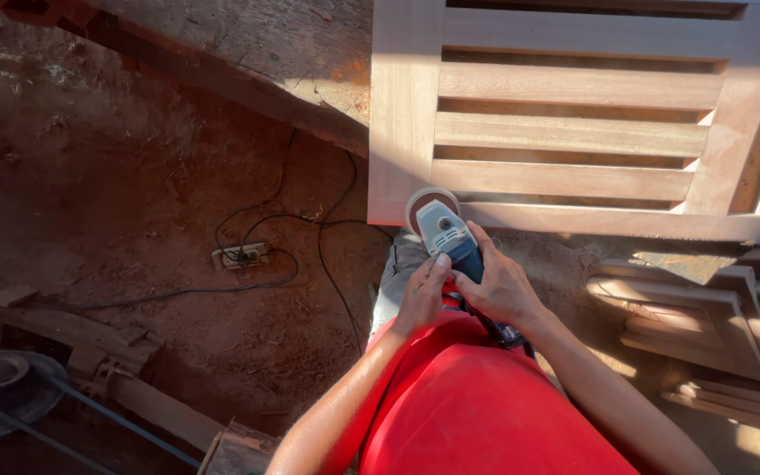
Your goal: The person uses an electric sander to smooth the surface of a wooden frame. They move the sander across the slats and edges, then flip the frame over to sand the other side.
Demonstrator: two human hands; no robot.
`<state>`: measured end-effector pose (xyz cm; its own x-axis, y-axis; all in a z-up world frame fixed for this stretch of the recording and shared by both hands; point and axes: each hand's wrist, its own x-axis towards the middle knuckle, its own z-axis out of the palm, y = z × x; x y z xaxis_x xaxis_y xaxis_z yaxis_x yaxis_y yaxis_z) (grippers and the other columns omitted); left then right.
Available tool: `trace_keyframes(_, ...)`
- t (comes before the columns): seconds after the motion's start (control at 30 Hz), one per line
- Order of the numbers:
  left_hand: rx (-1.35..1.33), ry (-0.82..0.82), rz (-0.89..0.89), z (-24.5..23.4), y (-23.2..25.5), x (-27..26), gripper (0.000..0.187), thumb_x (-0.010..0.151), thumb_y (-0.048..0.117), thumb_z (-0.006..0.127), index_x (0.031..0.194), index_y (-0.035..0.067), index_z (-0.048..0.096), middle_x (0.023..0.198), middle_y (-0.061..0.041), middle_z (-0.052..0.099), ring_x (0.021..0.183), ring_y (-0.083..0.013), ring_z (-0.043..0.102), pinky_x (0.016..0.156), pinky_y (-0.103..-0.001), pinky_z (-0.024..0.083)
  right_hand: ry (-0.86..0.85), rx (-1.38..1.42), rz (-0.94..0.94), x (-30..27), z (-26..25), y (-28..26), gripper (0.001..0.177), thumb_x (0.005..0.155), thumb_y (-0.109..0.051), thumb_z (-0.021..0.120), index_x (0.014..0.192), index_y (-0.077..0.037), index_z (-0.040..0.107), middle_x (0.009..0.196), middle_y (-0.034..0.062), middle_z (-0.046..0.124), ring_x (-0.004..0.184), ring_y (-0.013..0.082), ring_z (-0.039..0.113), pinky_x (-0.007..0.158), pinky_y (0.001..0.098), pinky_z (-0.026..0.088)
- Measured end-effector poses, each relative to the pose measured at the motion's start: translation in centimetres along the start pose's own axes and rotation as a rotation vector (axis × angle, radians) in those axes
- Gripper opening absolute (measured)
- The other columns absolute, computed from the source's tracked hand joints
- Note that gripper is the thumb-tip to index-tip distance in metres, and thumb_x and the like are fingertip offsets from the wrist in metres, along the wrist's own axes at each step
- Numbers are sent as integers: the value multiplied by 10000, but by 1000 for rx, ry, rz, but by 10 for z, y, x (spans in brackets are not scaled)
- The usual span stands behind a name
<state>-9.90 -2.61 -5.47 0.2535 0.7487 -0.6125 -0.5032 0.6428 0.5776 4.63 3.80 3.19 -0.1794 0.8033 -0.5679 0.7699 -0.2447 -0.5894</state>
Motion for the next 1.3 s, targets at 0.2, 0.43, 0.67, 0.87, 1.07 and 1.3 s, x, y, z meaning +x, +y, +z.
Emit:
trace_keyframes(0.2,-67,-64,-35,16,4,-4,434,1093,387,445,1197,-2,606,977,-80,665,859,-159,651,791,-309,559,24,2,21,-10,-5,14,929,817,-366,737,1590,-107,291,1218,290,673,1122,434,679,957,479,529)
trace_keyframes(0.43,-27,-81,-85,24,-30,13,435,1109,408,483,1148,-9,601,948,-79,650,794,-168,630,709,-316,549,97,34,39,-25,-19,30,894,829,-346,734,1580,-94,320,1200,304,671,1109,445,680,931,485,542)
trace_keyframes(0.67,348,-231,-190,97,10,28,489,1043,483,474,1126,30,641,853,-56,652,720,-144,605,623,-288,513,248,147,244,-52,-43,69,870,825,-305,733,1573,-97,341,1134,285,703,1066,398,723,892,464,571)
trace_keyframes(0.87,412,-252,-177,88,15,11,484,1068,458,500,1147,3,647,815,-78,593,703,-171,556,605,-322,460,283,144,187,-51,-32,80,852,854,-305,718,1578,-91,325,1172,288,694,1092,398,709,911,470,561)
trace_keyframes(1.07,222,-86,-122,34,2,-1,452,1060,415,504,1188,-4,619,964,-63,649,812,-141,622,714,-291,536,115,117,112,-28,-14,28,871,822,-282,726,1576,-126,320,1174,285,693,1101,413,700,914,462,556)
trace_keyframes(1.3,-13,-6,-14,-4,7,-7,436,1100,363,475,1271,-9,625,1009,-58,661,891,-118,614,822,-269,523,17,36,-13,-1,6,-1,932,801,-323,767,1578,-113,296,1209,299,672,1102,440,684,918,479,546)
